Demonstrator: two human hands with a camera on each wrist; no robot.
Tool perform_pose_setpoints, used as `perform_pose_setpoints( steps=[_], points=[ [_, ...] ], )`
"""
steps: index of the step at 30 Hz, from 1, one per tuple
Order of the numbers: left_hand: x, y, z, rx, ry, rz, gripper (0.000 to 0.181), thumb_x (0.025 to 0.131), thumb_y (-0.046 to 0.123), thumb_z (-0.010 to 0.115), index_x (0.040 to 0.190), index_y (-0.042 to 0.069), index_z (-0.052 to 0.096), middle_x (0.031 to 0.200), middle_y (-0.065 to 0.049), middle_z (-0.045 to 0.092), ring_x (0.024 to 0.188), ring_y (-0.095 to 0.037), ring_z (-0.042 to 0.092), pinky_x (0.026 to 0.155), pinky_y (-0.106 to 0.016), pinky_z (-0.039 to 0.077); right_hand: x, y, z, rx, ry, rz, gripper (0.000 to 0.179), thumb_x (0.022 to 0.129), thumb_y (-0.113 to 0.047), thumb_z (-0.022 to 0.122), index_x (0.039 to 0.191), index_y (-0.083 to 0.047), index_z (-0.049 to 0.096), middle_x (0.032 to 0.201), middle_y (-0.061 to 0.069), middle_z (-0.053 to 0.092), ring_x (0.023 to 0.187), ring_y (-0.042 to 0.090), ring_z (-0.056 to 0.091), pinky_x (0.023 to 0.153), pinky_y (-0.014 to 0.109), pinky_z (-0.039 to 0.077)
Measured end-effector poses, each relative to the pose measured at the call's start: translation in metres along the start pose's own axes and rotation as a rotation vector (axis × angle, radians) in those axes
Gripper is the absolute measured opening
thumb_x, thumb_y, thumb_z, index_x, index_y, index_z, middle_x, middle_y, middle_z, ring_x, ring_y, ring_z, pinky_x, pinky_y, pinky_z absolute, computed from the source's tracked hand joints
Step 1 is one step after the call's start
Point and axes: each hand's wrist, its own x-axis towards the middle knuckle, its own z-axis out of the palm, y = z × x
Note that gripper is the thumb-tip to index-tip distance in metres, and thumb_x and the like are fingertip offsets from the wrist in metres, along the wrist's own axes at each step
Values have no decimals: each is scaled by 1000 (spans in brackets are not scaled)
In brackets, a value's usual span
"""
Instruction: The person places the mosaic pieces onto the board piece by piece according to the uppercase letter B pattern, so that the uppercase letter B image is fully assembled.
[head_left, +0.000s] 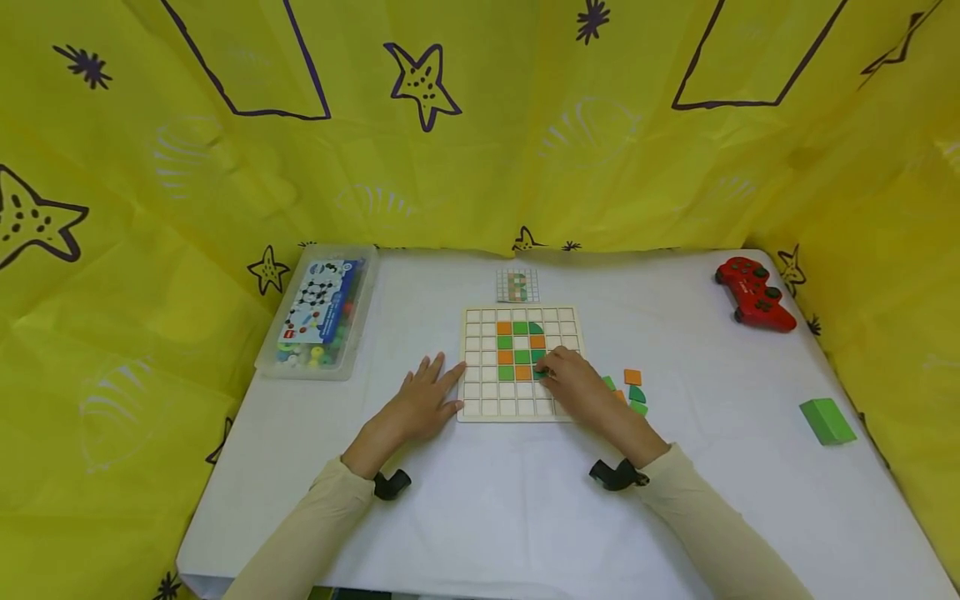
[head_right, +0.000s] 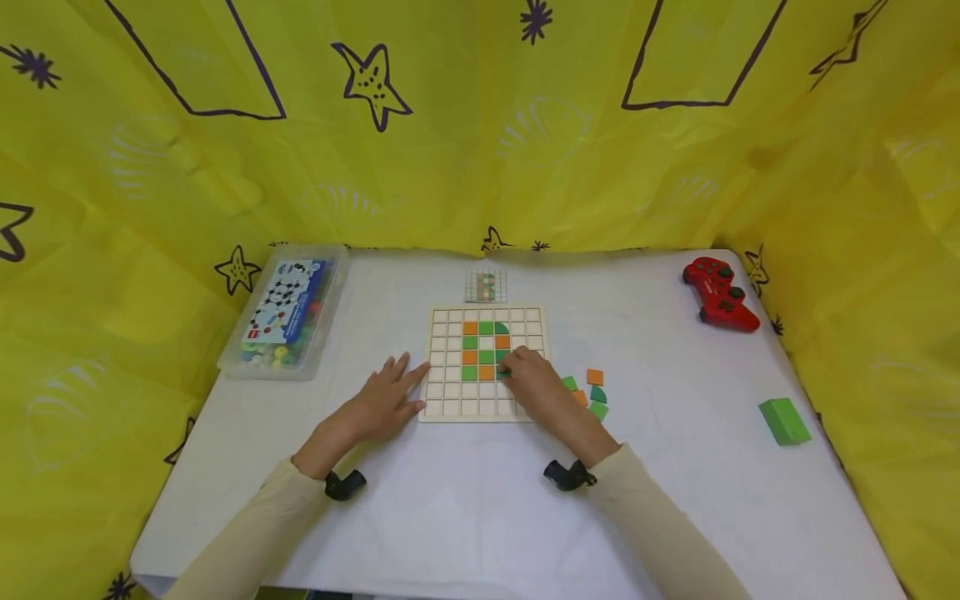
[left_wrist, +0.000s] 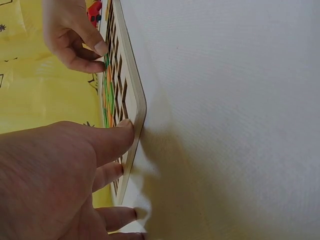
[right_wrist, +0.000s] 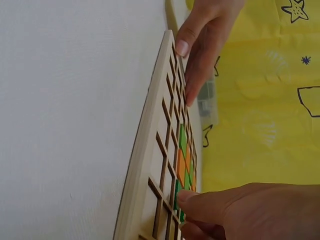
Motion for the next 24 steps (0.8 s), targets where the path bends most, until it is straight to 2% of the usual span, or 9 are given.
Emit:
perform_pose_setpoints(
  steps=[3, 6, 9, 12, 14, 17, 19, 24],
  points=[
    [0, 1, -1, -6, 1, 5, 67, 109, 35, 59, 167, 15, 32, 174, -25, 15, 161, -49, 10, 127, -67, 15, -7, 6, -11, -10, 9, 38, 21, 102, -9, 69, 121, 0, 72, 120, 13, 64, 114, 32, 62, 100, 49, 54],
    [-1, 1, -1, 2, -2, 10, 67, 109, 36, 59, 167, 15, 32, 174, -25, 15, 161, -49, 11, 127, -67, 16, -17, 15, -28, -14, 33, 139, 25, 103, -15, 69, 123, 0, 69, 121, 17, 62, 112, 35, 60, 97, 51, 52],
    [0, 0, -1, 11, -1, 15, 67, 109, 35, 59, 167, 14, 33, 174, -26, 16, 160, -50, 12, 126, -68, 17, -29, 28, -47, -36, 55, 273, 34, 104, -22, 67, 125, 5, 62, 124, 27, 59, 109, 41, 57, 92, 56, 51],
    [0, -1, -1, 17, -3, 16, 67, 109, 35, 59, 167, 14, 32, 174, -26, 16, 160, -50, 12, 126, -68, 18, -40, 42, -62, -64, 23, 405, 45, 104, -28, 67, 124, 11, 56, 120, 32, 56, 99, 42, 55, 82, 53, 51],
    [0, -1, 0, 16, -3, 16, 67, 109, 34, 59, 167, 14, 32, 173, -27, 16, 160, -50, 12, 126, -68, 18, -45, 49, -67, -69, -23, 460, 48, 103, -29, 68, 120, 13, 54, 113, 31, 56, 92, 39, 55, 75, 48, 50],
    [0, -2, 0, 19, -3, 17, 67, 109, 35, 59, 167, 14, 32, 173, -27, 16, 160, -50, 12, 126, -68, 18, -48, 55, -67, -58, -74, 482, 44, 104, -25, 68, 119, 13, 53, 106, 28, 54, 87, 35, 53, 71, 41, 46],
    [0, -3, 0, 17, -1, 20, 67, 109, 35, 58, 167, 14, 32, 174, -27, 16, 160, -50, 12, 126, -68, 18, -46, 56, -65, -37, -69, 475, 39, 104, -20, 67, 124, 11, 53, 111, 28, 53, 91, 35, 53, 74, 40, 47],
    [-1, -3, 1, 16, 0, 20, 67, 110, 36, 57, 168, 15, 31, 174, -26, 15, 161, -49, 11, 126, -67, 17, -34, 58, -56, 53, -14, 409, 37, 105, -5, 59, 138, 10, 50, 131, 34, 49, 110, 42, 56, 91, 51, 54]
  ],
)
